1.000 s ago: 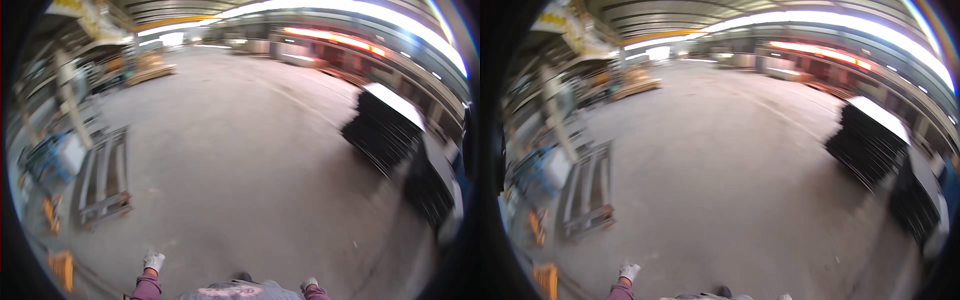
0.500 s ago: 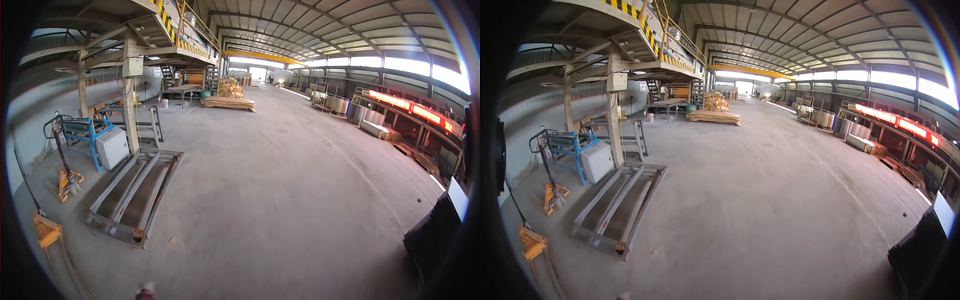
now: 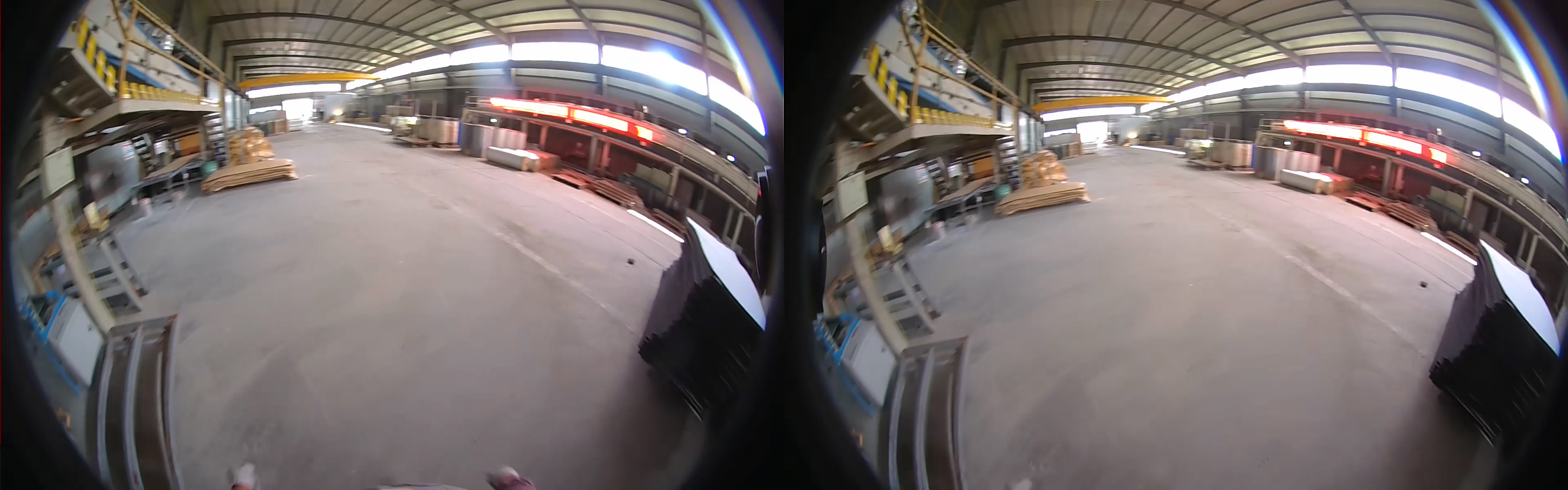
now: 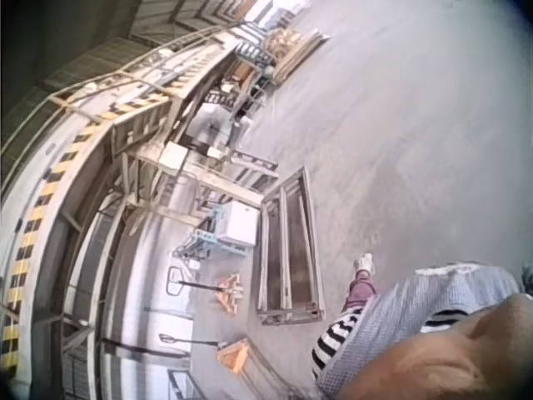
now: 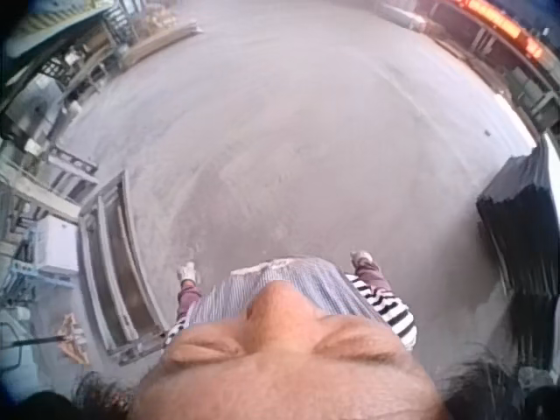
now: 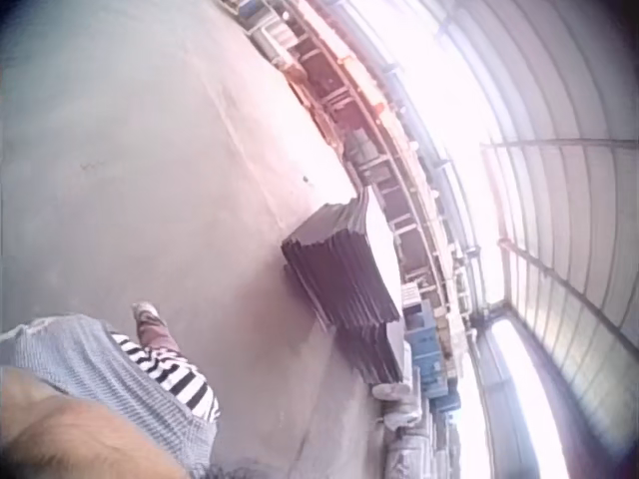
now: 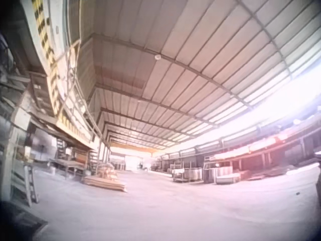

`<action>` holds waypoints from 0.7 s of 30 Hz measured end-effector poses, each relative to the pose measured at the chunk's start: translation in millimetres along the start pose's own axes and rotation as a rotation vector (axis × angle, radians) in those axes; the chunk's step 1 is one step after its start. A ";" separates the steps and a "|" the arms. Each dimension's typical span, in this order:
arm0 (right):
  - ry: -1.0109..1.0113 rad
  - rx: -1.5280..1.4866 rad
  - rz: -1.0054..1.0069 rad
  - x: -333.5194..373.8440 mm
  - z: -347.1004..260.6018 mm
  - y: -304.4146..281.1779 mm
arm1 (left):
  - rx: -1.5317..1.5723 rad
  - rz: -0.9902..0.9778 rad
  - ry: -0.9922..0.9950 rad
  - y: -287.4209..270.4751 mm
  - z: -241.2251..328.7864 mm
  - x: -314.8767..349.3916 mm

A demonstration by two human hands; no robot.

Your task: The person moves a metal frame, gathers green plastic straps from the floor, and pushes a metal cart. They then pick up pieces of brown paper from the floor and the cart and place them onto a large pile.

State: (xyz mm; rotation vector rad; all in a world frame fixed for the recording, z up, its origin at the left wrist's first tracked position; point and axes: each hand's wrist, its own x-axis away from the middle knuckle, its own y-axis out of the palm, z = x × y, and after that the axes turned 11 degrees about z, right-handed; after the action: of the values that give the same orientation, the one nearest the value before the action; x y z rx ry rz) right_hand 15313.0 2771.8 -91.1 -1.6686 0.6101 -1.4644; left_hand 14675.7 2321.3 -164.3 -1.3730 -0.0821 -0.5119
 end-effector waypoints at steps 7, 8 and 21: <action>-0.418 -0.454 0.238 -209.2 -361.9 -326.7 | 0.530 0.279 -0.779 -51.4 5.0 -26.4; -0.414 -0.449 0.250 -249.8 -378.0 -337.9 | 0.508 0.261 -0.761 -58.7 26.8 -57.3; 0.198 -0.058 -0.145 -418.8 -300.5 -322.0 | 0.250 0.333 0.001 -124.1 501.5 -722.4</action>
State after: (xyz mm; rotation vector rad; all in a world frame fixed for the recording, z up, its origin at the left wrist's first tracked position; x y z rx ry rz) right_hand 14886.3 3203.9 -68.4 -1.6529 0.6553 -1.7463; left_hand 14104.1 3000.3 -196.3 -1.1121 0.0811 -0.2139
